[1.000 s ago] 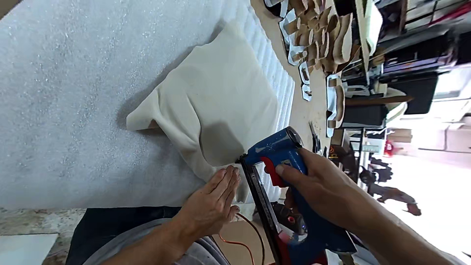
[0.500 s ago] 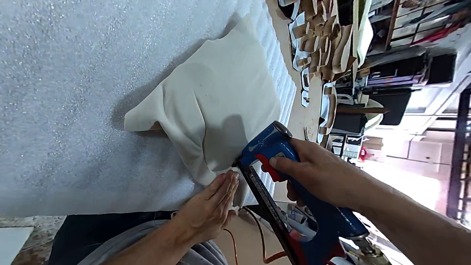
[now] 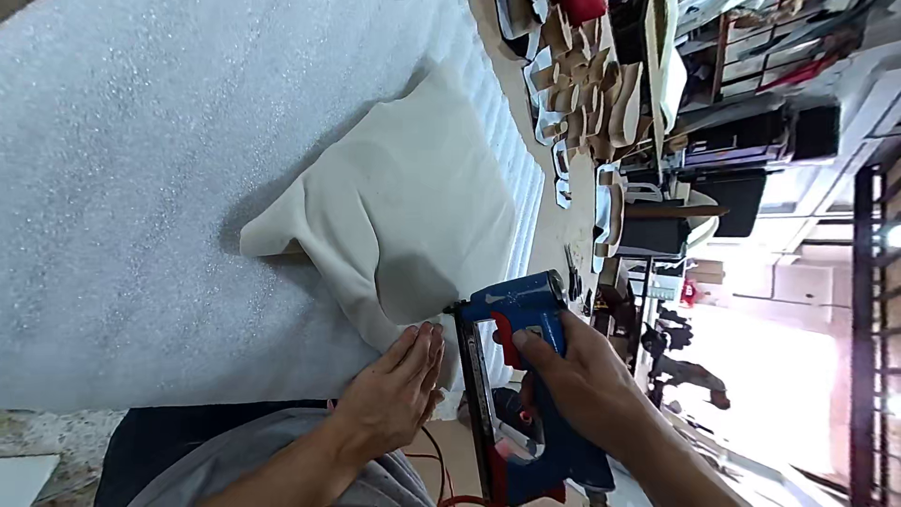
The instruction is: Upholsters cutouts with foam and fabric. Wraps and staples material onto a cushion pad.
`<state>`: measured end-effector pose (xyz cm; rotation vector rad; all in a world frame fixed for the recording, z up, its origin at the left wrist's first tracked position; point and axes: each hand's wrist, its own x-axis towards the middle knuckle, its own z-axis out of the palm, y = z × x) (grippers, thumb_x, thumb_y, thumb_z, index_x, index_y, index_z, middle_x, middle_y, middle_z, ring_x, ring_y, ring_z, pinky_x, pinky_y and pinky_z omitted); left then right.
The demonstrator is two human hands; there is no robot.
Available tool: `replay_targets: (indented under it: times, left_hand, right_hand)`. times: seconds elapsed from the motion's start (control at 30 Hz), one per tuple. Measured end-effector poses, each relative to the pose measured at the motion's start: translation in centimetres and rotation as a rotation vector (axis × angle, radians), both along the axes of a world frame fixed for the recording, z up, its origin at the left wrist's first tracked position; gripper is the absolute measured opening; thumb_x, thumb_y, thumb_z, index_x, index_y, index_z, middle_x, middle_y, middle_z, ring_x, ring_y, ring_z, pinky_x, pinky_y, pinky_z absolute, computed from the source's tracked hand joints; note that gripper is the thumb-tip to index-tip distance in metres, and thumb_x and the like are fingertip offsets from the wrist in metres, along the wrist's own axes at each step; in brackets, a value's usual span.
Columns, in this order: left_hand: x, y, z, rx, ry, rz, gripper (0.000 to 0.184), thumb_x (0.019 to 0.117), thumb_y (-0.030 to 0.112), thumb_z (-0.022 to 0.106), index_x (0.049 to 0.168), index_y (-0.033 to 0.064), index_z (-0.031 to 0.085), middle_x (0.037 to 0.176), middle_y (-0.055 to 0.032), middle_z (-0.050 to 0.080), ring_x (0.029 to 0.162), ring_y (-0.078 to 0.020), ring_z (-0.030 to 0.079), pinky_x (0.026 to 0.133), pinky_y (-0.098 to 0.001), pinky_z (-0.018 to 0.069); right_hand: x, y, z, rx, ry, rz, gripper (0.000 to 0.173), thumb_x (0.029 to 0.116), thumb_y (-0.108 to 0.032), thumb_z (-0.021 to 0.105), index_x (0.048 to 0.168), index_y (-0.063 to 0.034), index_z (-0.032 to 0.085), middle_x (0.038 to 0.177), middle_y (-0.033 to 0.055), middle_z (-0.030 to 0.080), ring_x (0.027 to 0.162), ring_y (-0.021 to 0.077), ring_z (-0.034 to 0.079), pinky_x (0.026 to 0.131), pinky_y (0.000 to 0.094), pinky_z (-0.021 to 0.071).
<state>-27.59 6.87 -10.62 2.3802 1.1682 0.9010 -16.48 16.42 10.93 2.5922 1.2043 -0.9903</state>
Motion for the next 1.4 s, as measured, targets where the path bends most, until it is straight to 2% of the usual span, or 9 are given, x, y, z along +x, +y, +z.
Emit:
replay_targets:
  times: [0.1, 0.37, 0.5, 0.8, 1.07, 1.27, 1.33, 1.4]
  left_hand:
    - [-0.1, 0.1, 0.1, 0.009, -0.006, 0.001, 0.057, 0.1101, 0.038, 0.026, 0.139, 0.0028, 0.061, 0.15, -0.012, 0.057, 0.144, -0.0251, 0.048, 0.121, -0.0402, 0.0311]
    - [0.1, 0.1, 0.2, 0.0, -0.006, 0.022, 0.058, 0.1091, 0.04, 0.028, 0.136, 0.0034, 0.064, 0.147, -0.0119, 0.06, 0.142, -0.0246, 0.05, 0.121, -0.0385, 0.03]
    - [0.1, -0.1, -0.1, 0.019, -0.025, 0.018, 0.059, 0.1094, 0.038, 0.027, 0.14, -0.0005, 0.06, 0.148, -0.0146, 0.058, 0.141, -0.0261, 0.05, 0.12, -0.039, 0.0306]
    - [0.2, -0.2, -0.3, 0.017, -0.019, 0.036, 0.057, 0.1098, 0.036, 0.027, 0.141, 0.0001, 0.059, 0.15, -0.013, 0.056, 0.143, -0.0248, 0.048, 0.122, -0.0374, 0.0286]
    - [0.2, -0.2, -0.4, -0.024, -0.085, 0.027, 0.055, 0.1102, 0.033, 0.028, 0.14, -0.0008, 0.06, 0.149, -0.0125, 0.058, 0.143, -0.0234, 0.05, 0.121, -0.0356, 0.0322]
    - [0.2, -0.2, -0.3, -0.023, -0.069, 0.024, 0.054, 0.1099, 0.032, 0.029, 0.139, -0.0003, 0.061, 0.15, -0.0125, 0.057, 0.143, -0.024, 0.05, 0.12, -0.0355, 0.033]
    - [0.2, -0.2, -0.3, -0.021, -0.055, 0.016, 0.053, 0.11, 0.031, 0.029, 0.139, -0.0007, 0.061, 0.151, -0.013, 0.056, 0.143, -0.0247, 0.049, 0.12, -0.036, 0.0329]
    - [0.3, -0.2, -0.4, -0.018, -0.045, 0.017, 0.054, 0.1101, 0.032, 0.029, 0.138, -0.0004, 0.061, 0.151, -0.0127, 0.056, 0.144, -0.0248, 0.048, 0.12, -0.0362, 0.0325]
  right_hand:
    - [0.1, 0.8, 0.3, -0.062, 0.036, -0.024, 0.021, 0.1029, -0.021, 0.053, 0.121, -0.0101, 0.052, 0.091, 0.0081, 0.074, 0.052, 0.0211, 0.068, 0.047, 0.034, 0.0606]
    - [-1.3, 2.1, -0.3, -0.122, 0.004, 0.051, 0.022, 0.0982, -0.026, 0.058, 0.116, -0.0132, 0.054, 0.081, 0.0056, 0.071, 0.051, 0.0189, 0.067, 0.046, 0.0324, 0.06]
    - [-1.8, 5.2, -0.3, -0.311, -0.041, 0.106, 0.017, 0.1057, -0.026, 0.056, 0.114, -0.0114, 0.054, 0.077, 0.0082, 0.069, 0.05, 0.0201, 0.067, 0.047, 0.0334, 0.0602]
    - [-2.3, 8.4, -0.7, -0.408, -0.01, 0.071, 0.016, 0.1072, -0.023, 0.055, 0.115, -0.0084, 0.054, 0.084, 0.0125, 0.072, 0.047, 0.0226, 0.065, 0.042, 0.0332, 0.0582]
    - [-3.8, 9.5, -1.1, -0.46, -0.06, 0.11, 0.018, 0.1091, -0.022, 0.051, 0.113, -0.0058, 0.055, 0.074, 0.0115, 0.064, 0.045, 0.0188, 0.061, 0.043, 0.0312, 0.0567]
    - [-4.3, 9.8, -1.2, -0.487, -0.086, 0.11, 0.018, 0.1102, -0.023, 0.048, 0.114, -0.0065, 0.054, 0.077, 0.0103, 0.066, 0.045, 0.018, 0.061, 0.042, 0.0306, 0.0561]
    - [-3.6, 10.4, -1.3, -0.519, -0.059, 0.104, 0.017, 0.1094, -0.023, 0.05, 0.113, -0.008, 0.056, 0.083, 0.0115, 0.071, 0.047, 0.0212, 0.064, 0.043, 0.0333, 0.0585]
    - [-3.1, 10.8, -1.3, -0.536, -0.046, 0.1, 0.018, 0.1088, -0.025, 0.051, 0.112, -0.0082, 0.056, 0.084, 0.0126, 0.072, 0.048, 0.0231, 0.065, 0.043, 0.0351, 0.0591]
